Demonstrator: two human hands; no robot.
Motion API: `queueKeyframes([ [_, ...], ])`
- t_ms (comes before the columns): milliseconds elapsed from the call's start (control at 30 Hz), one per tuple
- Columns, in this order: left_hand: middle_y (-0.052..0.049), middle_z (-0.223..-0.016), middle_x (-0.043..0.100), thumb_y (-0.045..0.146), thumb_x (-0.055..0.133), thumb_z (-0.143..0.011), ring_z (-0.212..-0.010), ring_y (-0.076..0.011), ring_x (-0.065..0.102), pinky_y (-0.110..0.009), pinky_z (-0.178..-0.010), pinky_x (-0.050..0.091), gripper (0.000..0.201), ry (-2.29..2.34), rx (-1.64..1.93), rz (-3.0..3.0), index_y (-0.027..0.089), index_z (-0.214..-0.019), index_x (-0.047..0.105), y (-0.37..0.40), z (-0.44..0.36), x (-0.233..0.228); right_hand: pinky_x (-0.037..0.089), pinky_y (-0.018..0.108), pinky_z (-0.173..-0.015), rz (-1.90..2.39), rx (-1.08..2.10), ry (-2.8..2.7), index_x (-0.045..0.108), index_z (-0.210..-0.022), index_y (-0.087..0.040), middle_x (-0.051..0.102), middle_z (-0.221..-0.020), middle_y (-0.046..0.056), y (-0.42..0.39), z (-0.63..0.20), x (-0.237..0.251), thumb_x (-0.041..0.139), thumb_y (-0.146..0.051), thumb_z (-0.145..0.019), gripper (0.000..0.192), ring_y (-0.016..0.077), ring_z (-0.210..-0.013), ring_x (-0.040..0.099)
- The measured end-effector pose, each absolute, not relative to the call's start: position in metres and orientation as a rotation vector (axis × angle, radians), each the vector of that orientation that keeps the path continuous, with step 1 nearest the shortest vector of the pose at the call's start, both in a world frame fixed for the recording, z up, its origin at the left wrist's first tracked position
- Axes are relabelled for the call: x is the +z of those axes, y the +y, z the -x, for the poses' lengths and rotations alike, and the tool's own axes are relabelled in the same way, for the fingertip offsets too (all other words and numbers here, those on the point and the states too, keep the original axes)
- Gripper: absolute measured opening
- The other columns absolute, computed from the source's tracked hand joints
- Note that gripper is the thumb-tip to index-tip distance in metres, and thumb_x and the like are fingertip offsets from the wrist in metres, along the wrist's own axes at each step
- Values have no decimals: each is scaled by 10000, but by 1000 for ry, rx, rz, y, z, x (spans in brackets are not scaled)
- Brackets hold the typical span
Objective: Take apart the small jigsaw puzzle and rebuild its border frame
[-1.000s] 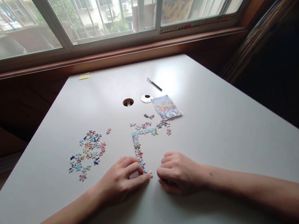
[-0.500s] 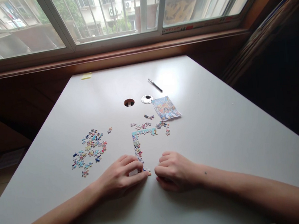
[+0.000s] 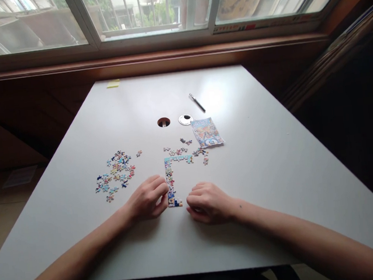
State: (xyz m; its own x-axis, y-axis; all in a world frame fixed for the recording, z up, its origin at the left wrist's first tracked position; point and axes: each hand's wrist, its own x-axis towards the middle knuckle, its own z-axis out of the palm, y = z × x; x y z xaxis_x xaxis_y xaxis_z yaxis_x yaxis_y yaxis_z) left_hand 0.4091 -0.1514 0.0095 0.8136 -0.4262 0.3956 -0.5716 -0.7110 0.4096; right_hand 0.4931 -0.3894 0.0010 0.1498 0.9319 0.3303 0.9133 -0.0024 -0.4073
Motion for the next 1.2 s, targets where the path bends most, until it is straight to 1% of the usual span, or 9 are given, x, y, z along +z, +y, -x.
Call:
queueKeyframes([
  [167,-25,-790,433,98,425,-815,-730,-170,413,-294,-663,409,110,-504,270,-2335,206,-805,406,-145,-410,15,283,264,-580,1924,96,-1630,333,-620,-221,406,-561,-40,-393,-495,6,467,-214,-883,295,118,-535,290],
  [267,-30,-817,456,112,422,-824,-743,-166,435,-295,-684,429,95,-465,215,-2299,206,-835,415,-141,-409,16,259,270,-575,1959,124,-1575,354,-628,-218,400,-574,-36,-403,-503,8,488,-168,-863,275,122,-553,292],
  [367,-58,-911,524,144,480,-836,-849,-189,492,-329,-786,463,88,-490,230,-2320,202,-897,456,-142,-406,16,243,272,-556,1994,101,-1575,315,-619,-218,365,-565,-38,-416,-516,6,487,-163,-884,321,122,-547,275],
  [500,-119,-1202,573,255,620,-811,-1126,-273,508,-445,-995,418,356,-579,242,-2473,198,-1144,511,-144,-402,16,274,277,-578,1914,167,-1641,295,-642,-224,359,-579,-39,-424,-525,2,488,-194,-920,341,127,-552,264],
  [600,-148,-1371,517,369,676,-805,-1299,-336,428,-497,-1064,365,548,-628,196,-2573,209,-1297,494,-145,-401,15,295,280,-600,1878,191,-1694,306,-646,-228,373,-588,-35,-426,-526,2,479,-202,-937,339,131,-558,284],
  [667,-152,-1406,505,393,693,-803,-1328,-342,414,-496,-1076,363,581,-663,191,-2590,215,-1321,500,-144,-401,15,297,276,-598,1878,206,-1682,310,-644,-230,373,-591,-36,-426,-527,3,477,-204,-941,343,131,-558,294],
  [933,-116,-1252,593,255,658,-837,-1180,-279,505,-450,-1011,412,290,-693,243,-2505,222,-1119,597,-143,-403,19,275,271,-584,1877,202,-1678,317,-642,-228,355,-593,-45,-426,-529,4,481,-208,-939,340,126,-561,288],
  [1067,-92,-1053,582,173,599,-853,-997,-224,521,-400,-921,446,141,-577,252,-2453,196,-988,568,-142,-403,19,276,269,-588,1880,199,-1666,311,-648,-226,352,-597,-45,-426,-529,1,479,-214,-939,336,126,-567,280],
  [1200,-67,-942,563,109,540,-847,-897,-197,507,-345,-831,448,108,-548,191,-2395,194,-897,497,-141,-403,16,276,267,-592,1869,212,-1656,295,-661,-226,350,-603,-47,-426,-529,1,489,-212,-930,332,125,-572,274],
])
